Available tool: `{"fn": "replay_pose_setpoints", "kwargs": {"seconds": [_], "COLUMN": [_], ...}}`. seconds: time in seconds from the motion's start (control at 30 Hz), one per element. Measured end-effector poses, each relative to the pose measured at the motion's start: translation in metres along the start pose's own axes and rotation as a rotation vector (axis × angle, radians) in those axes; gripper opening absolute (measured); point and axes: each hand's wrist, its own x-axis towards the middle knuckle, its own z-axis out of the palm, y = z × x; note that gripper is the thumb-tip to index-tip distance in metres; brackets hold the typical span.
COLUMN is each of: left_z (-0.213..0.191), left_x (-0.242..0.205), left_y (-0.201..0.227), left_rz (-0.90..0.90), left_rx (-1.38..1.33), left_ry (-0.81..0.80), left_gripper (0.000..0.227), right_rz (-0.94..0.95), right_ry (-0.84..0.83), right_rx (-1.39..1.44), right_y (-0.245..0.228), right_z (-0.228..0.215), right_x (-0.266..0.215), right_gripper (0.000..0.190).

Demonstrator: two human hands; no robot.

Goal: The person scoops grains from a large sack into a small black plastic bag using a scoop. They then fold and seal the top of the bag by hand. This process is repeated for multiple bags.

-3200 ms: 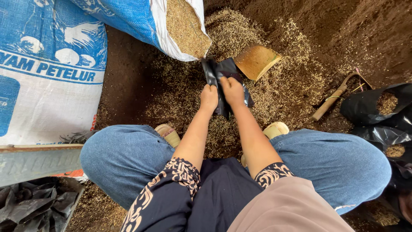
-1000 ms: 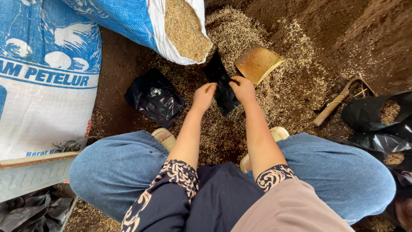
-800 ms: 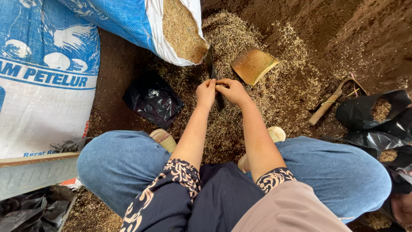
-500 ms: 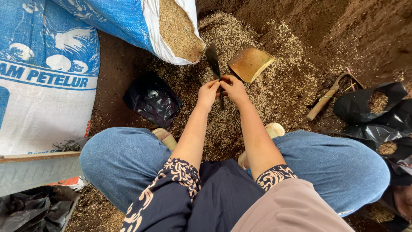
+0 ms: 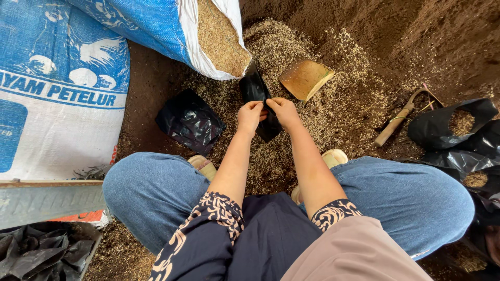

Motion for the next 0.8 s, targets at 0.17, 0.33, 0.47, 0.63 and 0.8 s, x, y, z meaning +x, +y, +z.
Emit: {"fn": "replay_pose_setpoints", "kwargs": {"seconds": [0.17,0.33,0.47,0.63,0.8], "left_z": [0.001,-0.003,-0.005,0.002,0.011], "left_x": [0.000,-0.001,-0.010,-0.014,-0.022], "left_y": [0.000,0.006,0.023,0.043,0.039], "left_rz": [0.070,0.020,-0.013,0.336,0.367], "left_rx": [0.096,-0.058,0.216,0.476,0.572], "left_ry": [0.118,0.146,0.152,0.177,0.125], "left_gripper": [0.021,0.022,0.029,0.032,0.023], "right_rz": [-0.027,-0.120,-0.131,-0.249,-0.305], "right_ry": [0.241,0.368,0.244,0.130,0.136], "right_rx": [-0.229,-0.284,-0.166,-0.231,-0.366], "right_y": [0.024,0.031,0.016,-0.010,-0.024], "right_z": [-0.004,-0.019,-0.026,-0.020,-0.005], "right_x": [0.014,0.019,0.007,-0.014,-0.018], "right_gripper": [0.032,0.032,0.028,0.027,0.046]}}
